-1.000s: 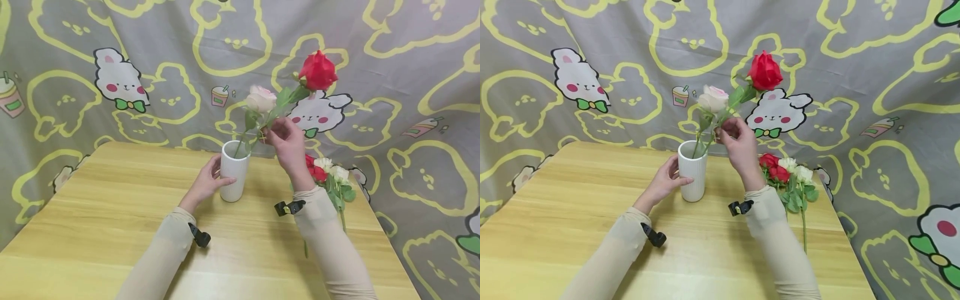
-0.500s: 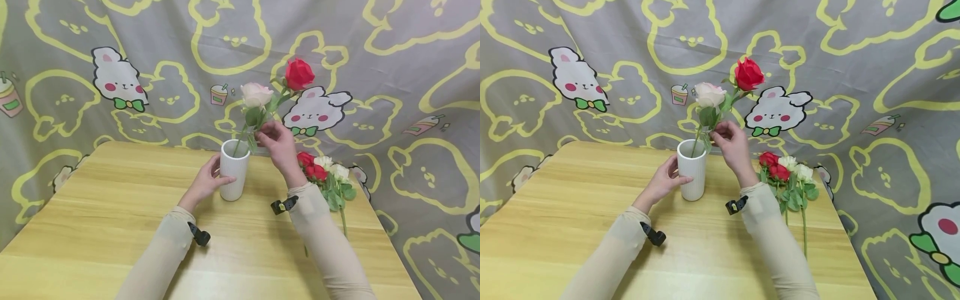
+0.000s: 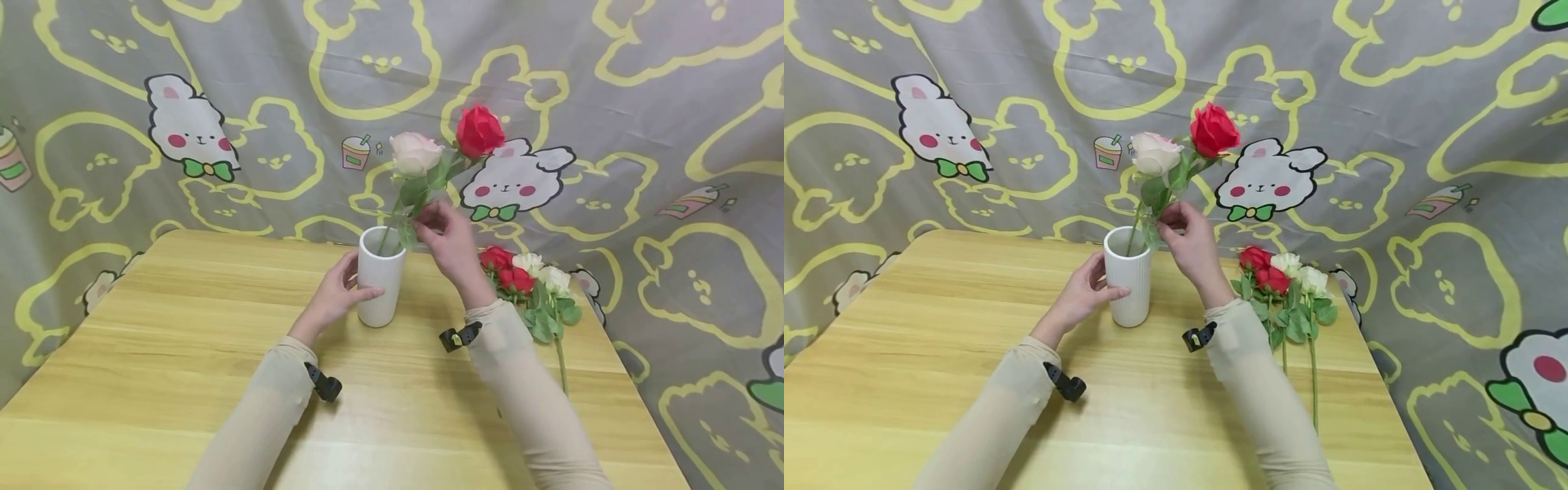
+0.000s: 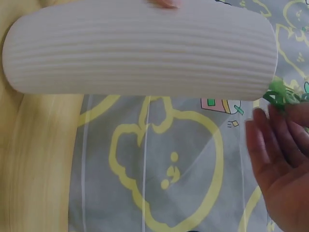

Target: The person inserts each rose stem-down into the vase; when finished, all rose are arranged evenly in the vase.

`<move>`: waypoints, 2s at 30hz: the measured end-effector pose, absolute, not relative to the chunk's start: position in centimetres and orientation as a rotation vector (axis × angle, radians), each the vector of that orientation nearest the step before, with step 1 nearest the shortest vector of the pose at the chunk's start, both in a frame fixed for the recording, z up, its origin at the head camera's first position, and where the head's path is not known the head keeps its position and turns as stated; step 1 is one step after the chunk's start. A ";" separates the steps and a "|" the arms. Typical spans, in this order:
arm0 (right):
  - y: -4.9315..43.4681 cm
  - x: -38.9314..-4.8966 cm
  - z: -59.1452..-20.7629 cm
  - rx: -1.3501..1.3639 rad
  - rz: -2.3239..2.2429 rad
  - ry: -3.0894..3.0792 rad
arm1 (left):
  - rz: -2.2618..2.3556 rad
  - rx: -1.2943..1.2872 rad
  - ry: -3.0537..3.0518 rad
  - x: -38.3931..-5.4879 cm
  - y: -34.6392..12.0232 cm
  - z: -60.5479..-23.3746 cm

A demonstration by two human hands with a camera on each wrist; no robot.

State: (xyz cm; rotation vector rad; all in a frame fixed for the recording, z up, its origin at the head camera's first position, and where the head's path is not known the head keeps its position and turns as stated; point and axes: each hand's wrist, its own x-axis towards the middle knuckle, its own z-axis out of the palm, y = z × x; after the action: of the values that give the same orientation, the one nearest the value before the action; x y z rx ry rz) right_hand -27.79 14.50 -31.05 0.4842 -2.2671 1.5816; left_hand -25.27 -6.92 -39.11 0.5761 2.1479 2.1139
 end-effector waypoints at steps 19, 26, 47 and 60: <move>20.9 -25.7 -31.1 0.386 1.368 -2.605 | 2.122 0.613 2.140 -25.4 -6.8 -39.1; 24.3 -25.0 -32.2 0.282 1.339 -2.669 | 2.098 0.579 2.158 -25.3 -7.0 -38.9; 30.1 -23.6 -37.2 -0.063 1.622 -2.862 | 2.092 0.553 2.148 -25.3 -7.2 -39.0; 30.1 -24.4 -39.9 -0.135 1.424 -2.969 | 2.117 0.550 2.129 -26.8 -6.9 -40.9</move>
State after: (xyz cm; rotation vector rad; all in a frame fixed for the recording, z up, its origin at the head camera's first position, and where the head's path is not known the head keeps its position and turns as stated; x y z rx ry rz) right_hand -24.36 30.13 -39.93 -0.1352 -2.9687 1.4237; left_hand -26.78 -6.95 -40.86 0.5502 2.1294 2.1169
